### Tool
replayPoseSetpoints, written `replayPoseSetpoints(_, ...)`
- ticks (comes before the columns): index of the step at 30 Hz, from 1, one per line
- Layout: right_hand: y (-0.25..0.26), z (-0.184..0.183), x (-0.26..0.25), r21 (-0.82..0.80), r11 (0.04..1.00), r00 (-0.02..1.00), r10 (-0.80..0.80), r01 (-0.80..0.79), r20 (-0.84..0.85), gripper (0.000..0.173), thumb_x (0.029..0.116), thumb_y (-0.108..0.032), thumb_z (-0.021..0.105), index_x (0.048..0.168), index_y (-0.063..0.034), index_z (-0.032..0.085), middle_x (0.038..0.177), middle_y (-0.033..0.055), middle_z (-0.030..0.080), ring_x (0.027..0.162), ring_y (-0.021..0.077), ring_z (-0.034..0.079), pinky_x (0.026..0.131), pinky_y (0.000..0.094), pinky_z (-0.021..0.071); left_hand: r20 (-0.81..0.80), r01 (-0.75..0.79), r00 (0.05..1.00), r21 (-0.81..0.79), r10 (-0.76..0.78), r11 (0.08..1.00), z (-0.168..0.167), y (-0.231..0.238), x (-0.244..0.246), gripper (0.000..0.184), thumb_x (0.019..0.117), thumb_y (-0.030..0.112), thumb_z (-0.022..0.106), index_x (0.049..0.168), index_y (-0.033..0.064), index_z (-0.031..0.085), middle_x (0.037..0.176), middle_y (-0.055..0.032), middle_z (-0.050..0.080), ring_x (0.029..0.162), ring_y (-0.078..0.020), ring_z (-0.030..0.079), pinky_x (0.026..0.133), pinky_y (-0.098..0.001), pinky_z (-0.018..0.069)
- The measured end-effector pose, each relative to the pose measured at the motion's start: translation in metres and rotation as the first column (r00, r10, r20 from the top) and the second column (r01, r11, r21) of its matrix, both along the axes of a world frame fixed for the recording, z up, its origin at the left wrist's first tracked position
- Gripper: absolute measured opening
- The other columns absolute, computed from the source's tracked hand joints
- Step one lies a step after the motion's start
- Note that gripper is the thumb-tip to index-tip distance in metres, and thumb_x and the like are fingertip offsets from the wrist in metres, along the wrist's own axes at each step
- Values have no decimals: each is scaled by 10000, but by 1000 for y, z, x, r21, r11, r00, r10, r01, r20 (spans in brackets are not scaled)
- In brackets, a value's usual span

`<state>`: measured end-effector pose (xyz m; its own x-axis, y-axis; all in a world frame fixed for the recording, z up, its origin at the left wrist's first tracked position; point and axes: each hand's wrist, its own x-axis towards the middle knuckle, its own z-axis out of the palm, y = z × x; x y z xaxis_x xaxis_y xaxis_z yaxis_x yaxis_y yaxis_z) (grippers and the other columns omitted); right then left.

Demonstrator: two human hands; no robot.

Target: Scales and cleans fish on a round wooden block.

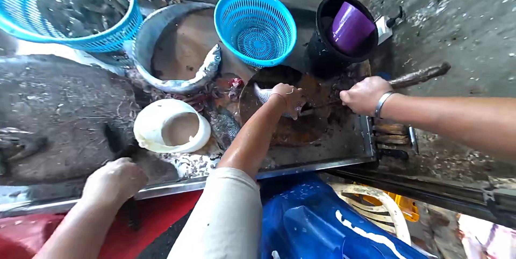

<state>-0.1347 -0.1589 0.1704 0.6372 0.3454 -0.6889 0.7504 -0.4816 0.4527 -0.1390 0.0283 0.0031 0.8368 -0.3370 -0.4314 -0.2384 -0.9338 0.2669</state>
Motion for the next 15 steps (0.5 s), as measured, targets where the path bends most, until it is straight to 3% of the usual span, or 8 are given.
replayPoseSetpoints(3,-16,-10,10,-13,989,989,-145,144,-7,382,1097,-424,434,1148,-116,655,978,182,714,961,422,711,732,615,560,-29,5,1000,-19,-5,1000,-8,10,12,830,628,548,909,1315,175,627,1106,-168,719,1030,-409,690,829,-666,534)
replayPoseSetpoints(7,-14,-5,10,-38,970,969,-243,241,-50,427,1099,-457,401,1158,-122,659,1024,179,715,1006,416,708,765,622,562,-74,-2,997,-42,-1,999,-14,12,20,820,605,583,913,1258,158,659,1134,-158,717,1058,-403,683,851,-677,525)
replayPoseSetpoints(9,7,2,0,-26,973,973,-230,229,-29,340,1096,-350,461,1143,-87,670,1020,196,713,1001,428,704,751,621,560,-69,8,998,-46,-11,999,-13,13,22,810,597,578,916,1233,144,665,1095,-165,721,1028,-407,690,825,-681,530)
replayPoseSetpoints(12,50,-7,-20,-12,985,985,-171,172,14,122,975,-37,578,1027,8,679,953,221,696,928,427,696,706,597,546,-81,-26,996,-60,21,998,-11,14,21,827,601,561,920,1254,129,655,1102,-177,718,1039,-414,687,837,-672,529)
replayPoseSetpoints(15,56,-19,-8,-32,993,993,-118,118,2,97,957,-26,601,1009,7,676,936,217,689,913,424,696,681,591,544,-75,-99,993,-61,94,993,-12,14,17,844,601,583,910,1261,128,648,1126,-177,713,1058,-416,682,843,-676,531)
